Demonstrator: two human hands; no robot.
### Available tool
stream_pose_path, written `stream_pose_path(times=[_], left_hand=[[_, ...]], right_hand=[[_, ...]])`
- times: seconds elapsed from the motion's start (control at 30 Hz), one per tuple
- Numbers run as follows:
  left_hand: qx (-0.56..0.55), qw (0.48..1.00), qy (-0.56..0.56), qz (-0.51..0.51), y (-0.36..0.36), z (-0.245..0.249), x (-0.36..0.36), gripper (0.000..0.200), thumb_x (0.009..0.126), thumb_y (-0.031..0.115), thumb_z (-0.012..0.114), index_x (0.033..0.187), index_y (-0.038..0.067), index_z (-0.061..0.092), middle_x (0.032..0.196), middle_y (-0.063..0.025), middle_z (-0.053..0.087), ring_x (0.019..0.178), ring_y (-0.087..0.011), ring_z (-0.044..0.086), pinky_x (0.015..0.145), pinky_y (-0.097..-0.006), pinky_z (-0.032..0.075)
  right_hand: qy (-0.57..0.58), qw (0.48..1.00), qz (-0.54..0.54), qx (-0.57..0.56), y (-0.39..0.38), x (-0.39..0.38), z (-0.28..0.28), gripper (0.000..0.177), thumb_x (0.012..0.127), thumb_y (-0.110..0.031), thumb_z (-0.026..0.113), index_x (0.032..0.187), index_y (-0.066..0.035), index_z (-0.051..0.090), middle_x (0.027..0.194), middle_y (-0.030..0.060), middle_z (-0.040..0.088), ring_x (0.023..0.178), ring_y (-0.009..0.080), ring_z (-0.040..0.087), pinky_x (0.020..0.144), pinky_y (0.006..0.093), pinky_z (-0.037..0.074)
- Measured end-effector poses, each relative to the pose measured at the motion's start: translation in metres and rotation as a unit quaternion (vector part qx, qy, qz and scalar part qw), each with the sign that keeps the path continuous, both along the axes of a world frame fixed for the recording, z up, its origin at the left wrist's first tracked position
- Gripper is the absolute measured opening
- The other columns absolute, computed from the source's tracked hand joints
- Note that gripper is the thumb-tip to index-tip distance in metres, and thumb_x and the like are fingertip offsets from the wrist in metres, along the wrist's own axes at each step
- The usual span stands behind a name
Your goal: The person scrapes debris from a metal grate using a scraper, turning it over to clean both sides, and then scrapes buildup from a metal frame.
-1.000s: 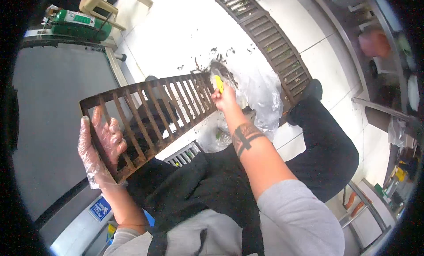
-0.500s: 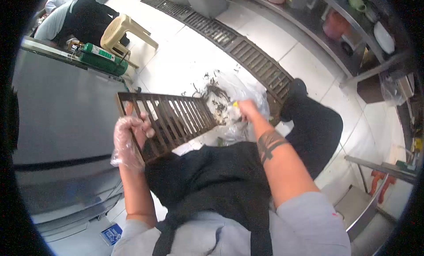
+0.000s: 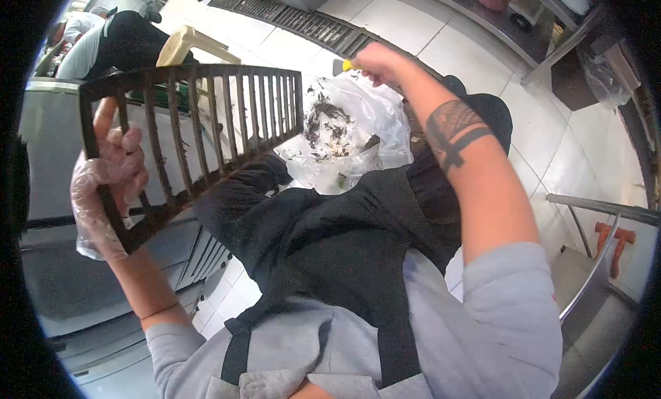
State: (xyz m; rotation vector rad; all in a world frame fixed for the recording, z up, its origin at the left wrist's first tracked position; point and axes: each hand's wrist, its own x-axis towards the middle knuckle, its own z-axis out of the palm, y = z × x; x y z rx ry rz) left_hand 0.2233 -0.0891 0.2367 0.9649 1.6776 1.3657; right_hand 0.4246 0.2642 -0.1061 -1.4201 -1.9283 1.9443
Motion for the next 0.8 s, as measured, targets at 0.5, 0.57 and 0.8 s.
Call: stream_pose_path(times=[0.5,0.57,0.8], left_hand=[[-0.321,0.737,0.509,-0.308,0.131,-0.012,0.062,0.042,0.096,0.03,0.072,0.126,0.001,0.069,0.086,-0.0129,0.072,0.071,-0.0207,0.068,0.067,-0.0352,0.058],[-0.398,0.685,0.514,-0.33,0.161,-0.039,0.058,0.045,0.1,0.036,0.069,0.127,0.0,0.068,0.083,-0.0147,0.072,0.073,-0.024,0.069,0.072,-0.0405,0.06],[-0.341,0.586,0.432,-0.594,0.217,-0.123,0.058,0.083,0.071,-0.006,0.053,0.148,0.022,0.063,0.106,-0.016,0.079,0.085,-0.0231,0.074,0.086,-0.0362,0.062]], right_hand=[[-0.01,0.966,0.033,0.256,0.02,0.036,0.074,0.033,0.1,-0.03,0.063,0.099,0.002,0.07,0.076,0.0098,0.064,0.061,0.0172,0.063,0.055,0.0381,0.053],[-0.016,0.93,0.098,0.355,0.018,0.034,0.071,0.035,0.097,-0.03,0.063,0.106,0.003,0.072,0.083,0.0166,0.07,0.072,0.0251,0.07,0.066,0.0418,0.056],[-0.031,0.892,0.137,0.43,0.008,0.059,0.084,0.031,0.096,-0.024,0.061,0.106,0.003,0.073,0.095,0.0242,0.073,0.091,0.0405,0.071,0.082,0.0491,0.055]])
